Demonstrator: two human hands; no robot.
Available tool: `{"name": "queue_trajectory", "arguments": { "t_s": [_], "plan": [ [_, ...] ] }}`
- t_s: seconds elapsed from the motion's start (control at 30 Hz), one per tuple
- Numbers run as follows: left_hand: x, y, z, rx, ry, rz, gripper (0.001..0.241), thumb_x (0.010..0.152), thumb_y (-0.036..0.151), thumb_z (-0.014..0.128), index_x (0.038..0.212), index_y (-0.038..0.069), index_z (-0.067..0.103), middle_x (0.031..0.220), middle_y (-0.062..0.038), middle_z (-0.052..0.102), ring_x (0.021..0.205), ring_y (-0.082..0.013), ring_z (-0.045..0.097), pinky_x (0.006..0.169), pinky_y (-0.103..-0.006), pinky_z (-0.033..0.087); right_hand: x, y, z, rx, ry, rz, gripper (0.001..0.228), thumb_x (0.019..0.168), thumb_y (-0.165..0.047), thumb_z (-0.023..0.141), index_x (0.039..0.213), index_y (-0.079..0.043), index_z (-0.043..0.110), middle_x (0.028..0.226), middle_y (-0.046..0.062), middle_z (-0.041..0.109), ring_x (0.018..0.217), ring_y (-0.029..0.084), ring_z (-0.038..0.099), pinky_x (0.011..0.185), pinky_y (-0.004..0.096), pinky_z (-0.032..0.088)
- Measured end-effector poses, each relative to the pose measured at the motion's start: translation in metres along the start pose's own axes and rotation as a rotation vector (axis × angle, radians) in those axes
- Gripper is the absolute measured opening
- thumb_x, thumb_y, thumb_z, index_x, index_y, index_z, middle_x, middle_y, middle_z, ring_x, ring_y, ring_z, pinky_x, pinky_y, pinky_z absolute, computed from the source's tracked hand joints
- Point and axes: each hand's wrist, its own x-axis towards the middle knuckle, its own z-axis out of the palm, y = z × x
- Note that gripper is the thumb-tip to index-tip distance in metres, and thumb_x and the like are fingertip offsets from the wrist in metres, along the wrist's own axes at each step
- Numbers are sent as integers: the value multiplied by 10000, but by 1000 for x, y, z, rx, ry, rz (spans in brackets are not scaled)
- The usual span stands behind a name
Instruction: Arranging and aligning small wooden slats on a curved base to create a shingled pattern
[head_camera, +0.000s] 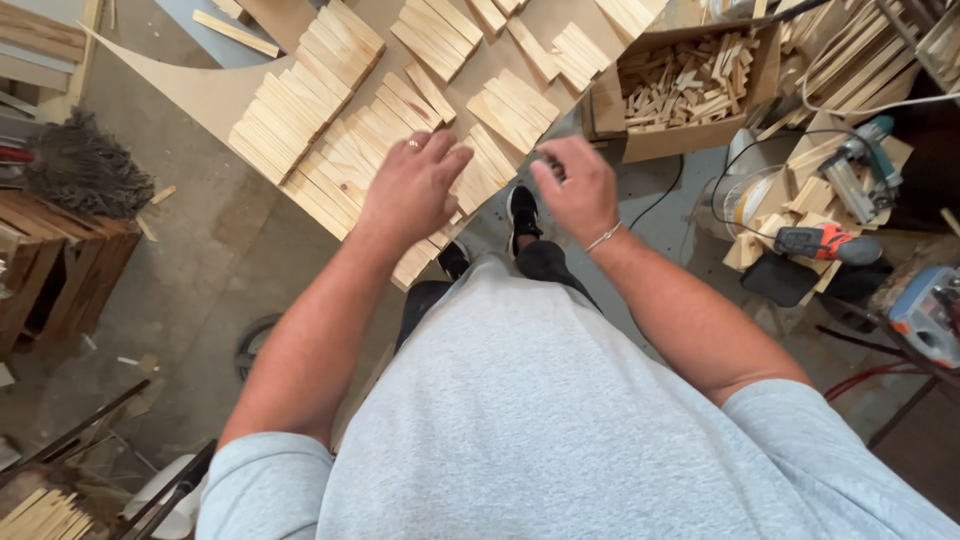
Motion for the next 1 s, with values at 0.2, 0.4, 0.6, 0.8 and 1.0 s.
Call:
{"name": "queue_trajectory", "arguments": {
  "t_s": [0.2,0.4,0.6,0.8,1.0],
  "plan": [
    [25,-6,-40,239,-57,261,706,607,212,903,1256,182,623,1197,-39,609,1111,-273,586,918,-381,438,5,6,-11,35,-154,27,172,915,-292,798,1063,-219,751,879,18,685,775,234,713,688,361,576],
    [49,1,-57,311,-94,402,597,701,121,813,1260,187,611,1198,-18,620,1092,-255,596,874,-362,436,-27,-5,21,689,-234,637,320,977,-173,713,1231,-86,539,924,78,708,693,117,671,660,270,593],
    [63,2,-53,294,-181,515,694,648,160,847,1299,183,607,1231,-20,630,1092,-243,603,857,-360,446,-41,-11,45,1183,-233,995,462,1044,-334,590,1408,-95,436,1186,153,683,909,193,748,791,340,667],
    [72,-7,-29,281,-258,577,670,614,259,896,1212,186,602,1170,5,624,1053,-228,602,863,-366,472,-43,-12,51,1276,-195,1026,415,1075,-302,527,1441,-127,436,1281,173,639,1031,284,746,871,401,653],
    [71,13,-53,238,-351,514,748,654,323,880,1316,169,568,1234,-17,590,1153,-241,579,960,-377,473,-38,-20,44,1111,-33,961,319,1038,-210,594,1325,-74,562,1094,99,651,894,210,746,780,315,665]
  ]
}}
